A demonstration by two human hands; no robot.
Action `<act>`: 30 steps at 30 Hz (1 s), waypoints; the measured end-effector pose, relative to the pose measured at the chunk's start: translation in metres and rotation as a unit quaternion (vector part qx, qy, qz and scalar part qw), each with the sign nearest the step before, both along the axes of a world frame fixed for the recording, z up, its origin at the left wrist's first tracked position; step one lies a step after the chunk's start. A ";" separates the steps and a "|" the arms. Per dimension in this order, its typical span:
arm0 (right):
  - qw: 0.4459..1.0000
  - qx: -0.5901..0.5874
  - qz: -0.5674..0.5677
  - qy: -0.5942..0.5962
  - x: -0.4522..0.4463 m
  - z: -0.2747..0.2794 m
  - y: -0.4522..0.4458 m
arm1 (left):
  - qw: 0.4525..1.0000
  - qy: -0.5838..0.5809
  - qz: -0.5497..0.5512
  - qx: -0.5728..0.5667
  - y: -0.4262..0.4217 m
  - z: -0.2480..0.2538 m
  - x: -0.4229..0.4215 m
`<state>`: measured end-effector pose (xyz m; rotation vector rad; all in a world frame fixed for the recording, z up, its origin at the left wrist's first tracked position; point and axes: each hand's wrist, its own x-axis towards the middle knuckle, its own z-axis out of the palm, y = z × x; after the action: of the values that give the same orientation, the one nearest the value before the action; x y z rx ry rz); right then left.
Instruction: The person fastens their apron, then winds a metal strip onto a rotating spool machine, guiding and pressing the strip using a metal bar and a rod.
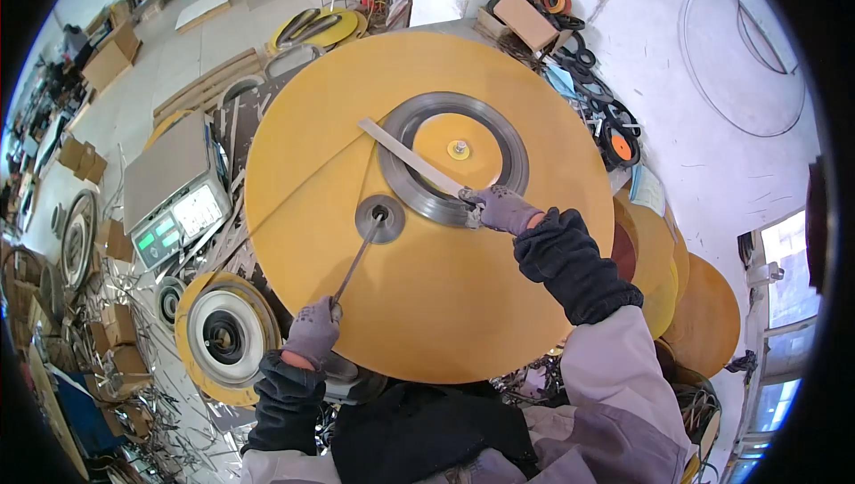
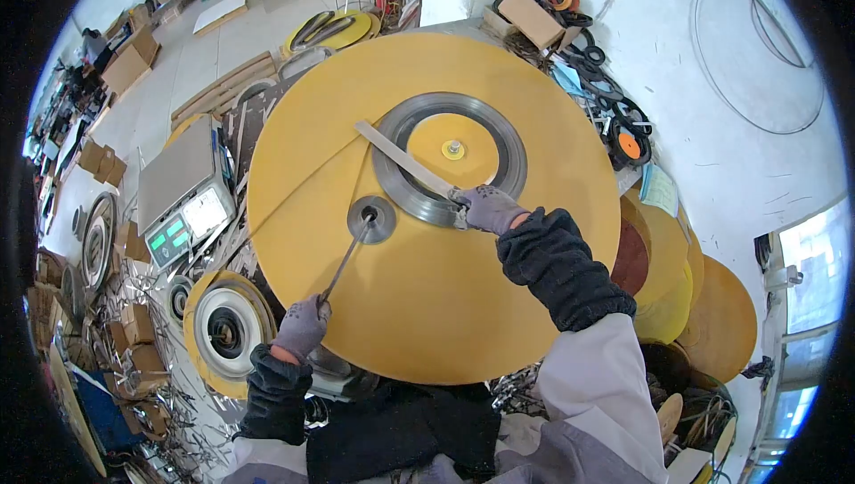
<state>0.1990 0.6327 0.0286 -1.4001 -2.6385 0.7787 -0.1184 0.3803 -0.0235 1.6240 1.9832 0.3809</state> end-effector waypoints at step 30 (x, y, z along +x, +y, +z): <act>0.998 -0.038 -0.004 -0.049 0.002 -0.001 0.002 | 1.000 -0.014 -0.002 -0.016 0.000 0.000 -0.006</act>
<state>0.2007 0.6348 0.0280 -1.5041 -2.7000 0.8390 -0.1243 0.3807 -0.0232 1.5946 1.9547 0.3652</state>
